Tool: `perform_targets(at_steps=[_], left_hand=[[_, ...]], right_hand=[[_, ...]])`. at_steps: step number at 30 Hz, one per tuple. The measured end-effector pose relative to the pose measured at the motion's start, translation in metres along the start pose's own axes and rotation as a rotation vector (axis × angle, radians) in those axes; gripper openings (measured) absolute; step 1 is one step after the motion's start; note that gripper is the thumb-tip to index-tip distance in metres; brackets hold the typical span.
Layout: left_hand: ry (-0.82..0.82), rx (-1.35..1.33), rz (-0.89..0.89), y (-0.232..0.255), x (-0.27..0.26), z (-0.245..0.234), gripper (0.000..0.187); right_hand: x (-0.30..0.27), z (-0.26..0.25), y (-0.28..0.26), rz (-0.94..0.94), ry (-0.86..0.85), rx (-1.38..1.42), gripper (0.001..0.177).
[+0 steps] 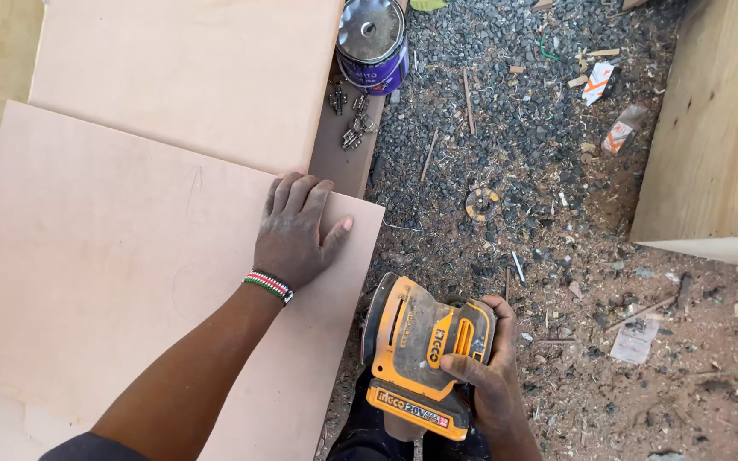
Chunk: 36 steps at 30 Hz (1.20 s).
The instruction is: Sanding the surface and edges of a wooden board using an electric orbital sander and a manual sanding block
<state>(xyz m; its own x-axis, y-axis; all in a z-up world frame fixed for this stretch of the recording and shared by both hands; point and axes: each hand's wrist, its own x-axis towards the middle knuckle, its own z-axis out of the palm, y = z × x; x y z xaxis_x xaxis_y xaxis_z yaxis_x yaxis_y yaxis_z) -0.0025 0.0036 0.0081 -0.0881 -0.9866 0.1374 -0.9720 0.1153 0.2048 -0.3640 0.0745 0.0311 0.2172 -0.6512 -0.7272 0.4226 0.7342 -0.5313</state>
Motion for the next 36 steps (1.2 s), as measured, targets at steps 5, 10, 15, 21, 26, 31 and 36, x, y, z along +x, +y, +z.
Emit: perform_targets(at_steps=[5,10,15,21,26,31,36], left_hand=[[-0.120,-0.118,0.030,0.042,0.022,0.024,0.045],[0.072,-0.202,0.124,0.048,0.031,0.029,0.039],[-0.064,-0.233,-0.014,0.022,0.046,0.042,0.041],[0.082,-0.196,-0.095,-0.009,0.038,0.034,0.051],[0.074,0.037,-0.033,-0.021,-0.024,0.010,0.070],[0.032,0.062,-0.050,-0.020,-0.063,-0.003,0.069],[0.040,0.047,-0.076,-0.020,-0.064,-0.002,0.063]], right_hand=[[0.004,-0.029,0.017,-0.126,-0.033,-0.013,0.106],[-0.013,-0.031,-0.007,-0.156,0.228,-0.181,0.097],[-0.032,-0.024,-0.006,-0.310,0.368,-0.380,0.108],[-0.055,0.050,-0.014,-0.304,0.328,-0.623,0.111],[-0.056,0.073,-0.019,-0.460,0.270,-1.091,0.108],[-0.051,0.107,-0.033,-0.511,0.244,-1.189,0.106],[-0.035,0.128,-0.033,-0.461,0.170,-1.184,0.107]])
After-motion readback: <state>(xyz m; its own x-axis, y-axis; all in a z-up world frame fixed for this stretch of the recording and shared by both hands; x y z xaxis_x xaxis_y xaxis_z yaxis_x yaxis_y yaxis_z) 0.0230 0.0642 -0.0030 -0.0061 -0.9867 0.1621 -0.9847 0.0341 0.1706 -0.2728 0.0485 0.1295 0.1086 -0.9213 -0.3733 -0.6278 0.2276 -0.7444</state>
